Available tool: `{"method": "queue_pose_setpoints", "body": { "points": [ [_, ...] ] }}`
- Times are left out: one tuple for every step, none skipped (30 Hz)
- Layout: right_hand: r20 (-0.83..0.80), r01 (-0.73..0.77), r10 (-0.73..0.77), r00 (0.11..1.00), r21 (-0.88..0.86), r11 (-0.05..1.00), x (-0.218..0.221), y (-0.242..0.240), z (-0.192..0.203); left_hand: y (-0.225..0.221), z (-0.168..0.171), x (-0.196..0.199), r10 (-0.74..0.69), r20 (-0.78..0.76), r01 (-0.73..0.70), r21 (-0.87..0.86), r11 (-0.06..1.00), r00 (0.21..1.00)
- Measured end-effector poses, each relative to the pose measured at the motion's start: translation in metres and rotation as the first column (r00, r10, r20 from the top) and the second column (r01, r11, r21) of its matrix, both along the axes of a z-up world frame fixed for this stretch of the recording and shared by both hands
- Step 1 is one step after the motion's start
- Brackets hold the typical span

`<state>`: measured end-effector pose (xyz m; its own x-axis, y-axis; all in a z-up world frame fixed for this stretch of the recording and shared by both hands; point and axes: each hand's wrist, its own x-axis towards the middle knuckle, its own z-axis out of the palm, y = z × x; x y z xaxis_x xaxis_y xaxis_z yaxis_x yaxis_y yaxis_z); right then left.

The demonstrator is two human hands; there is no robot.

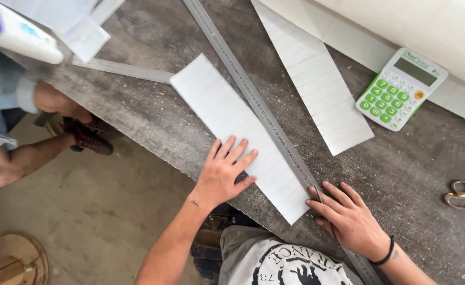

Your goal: Measuring and marking lines on a strip of insulation material using a metal ruler and a pencil on a workbench.

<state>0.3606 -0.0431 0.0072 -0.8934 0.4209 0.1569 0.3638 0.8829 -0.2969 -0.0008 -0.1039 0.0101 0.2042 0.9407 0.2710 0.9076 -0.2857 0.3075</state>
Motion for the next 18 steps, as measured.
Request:
{"method": "queue_pose_setpoints", "body": {
  "points": [
    [0.011, 0.0, 0.0, 1.0, 0.004, 1.0, 0.004, -0.001, 0.002, -0.014, 0.004, 0.005, 0.016, -0.022, -0.017, -0.036, 0.999, 1.0],
    [0.017, 0.012, -0.012, 1.0, 0.024, 1.0, 0.004, 0.003, 0.003, -0.017, 0.006, 0.005, 0.022, -0.05, -0.024, -0.054, 0.998, 0.999],
    [-0.005, 0.02, -0.02, 1.0, 0.055, 0.998, 0.007, 0.014, 0.0, -0.02, 0.008, 0.002, 0.016, -0.07, -0.017, -0.022, 1.0, 0.997],
    [-0.006, 0.054, -0.053, 0.999, 0.056, 0.997, 0.016, 0.015, -0.001, -0.036, 0.008, 0.005, -0.015, -0.024, 0.013, -0.06, 0.998, 1.0],
    [-0.008, 0.087, -0.086, 0.996, 0.057, 0.995, 0.024, 0.018, -0.003, -0.051, 0.007, 0.009, -0.044, 0.024, 0.046, -0.097, 0.994, 0.999],
    [-0.013, 0.084, -0.083, 0.996, 0.057, 0.995, 0.03, 0.021, 0.003, -0.062, 0.006, 0.007, -0.04, 0.018, 0.042, -0.096, 0.994, 0.999],
    [-0.006, 0.069, -0.068, 0.998, 0.073, 0.995, 0.035, 0.025, 0.008, -0.073, 0.004, 0.004, -0.099, -0.027, 0.096, -0.098, 0.991, 0.995],
    [0.0, 0.058, -0.059, 0.998, 0.085, 0.995, 0.04, 0.026, 0.013, -0.084, 0.003, 0.001, -0.162, -0.072, 0.154, -0.106, 0.982, 0.984],
    [-0.006, 0.06, -0.06, 0.998, 0.081, 0.995, 0.043, 0.029, 0.017, -0.085, 0.012, -0.002, -0.163, -0.078, 0.154, -0.11, 0.982, 0.984],
    [0.013, 0.053, -0.055, 0.998, 0.075, 0.996, 0.048, 0.03, 0.021, -0.084, 0.021, -0.005, -0.203, -0.073, 0.203, -0.008, 0.979, 0.976],
    [0.031, 0.047, -0.049, 0.998, 0.068, 0.997, 0.052, 0.031, 0.025, -0.083, 0.029, -0.008, -0.244, -0.071, 0.25, 0.093, 0.964, 0.967],
    [0.031, 0.062, -0.064, 0.997, 0.063, 0.996, 0.046, 0.027, 0.03, -0.083, 0.037, -0.014, -0.259, -0.07, 0.265, 0.088, 0.96, 0.963],
    [0.002, 0.048, -0.048, 0.999, 0.038, 0.998, 0.04, 0.023, 0.035, -0.082, 0.044, -0.02, -0.266, -0.129, 0.28, 0.111, 0.954, 0.955],
    [-0.024, 0.049, -0.048, 0.999, 0.016, 0.999, 0.036, 0.018, 0.041, -0.076, 0.05, -0.025, -0.285, -0.182, 0.311, 0.136, 0.941, 0.941],
    [-0.019, 0.079, -0.079, 0.997, 0.013, 0.997, 0.026, 0.009, 0.043, -0.072, 0.065, -0.022, -0.314, -0.176, 0.339, 0.134, 0.931, 0.933],
    [-0.097, 0.023, -0.029, 0.995, -0.07, 0.997, 0.017, 0.0, 0.047, -0.066, 0.079, -0.017, -0.262, -0.165, 0.295, 0.222, 0.93, 0.951],
    [-0.181, -0.039, 0.012, 0.983, -0.146, 0.989, 0.009, -0.008, 0.049, -0.06, 0.092, -0.013, -0.21, -0.145, 0.246, 0.307, 0.92, 0.967],
    [-0.168, -0.004, -0.021, 0.986, -0.148, 0.989, 0.005, -0.014, 0.052, -0.05, 0.098, -0.003, -0.243, -0.132, 0.273, 0.308, 0.912, 0.961]
  ]
}}
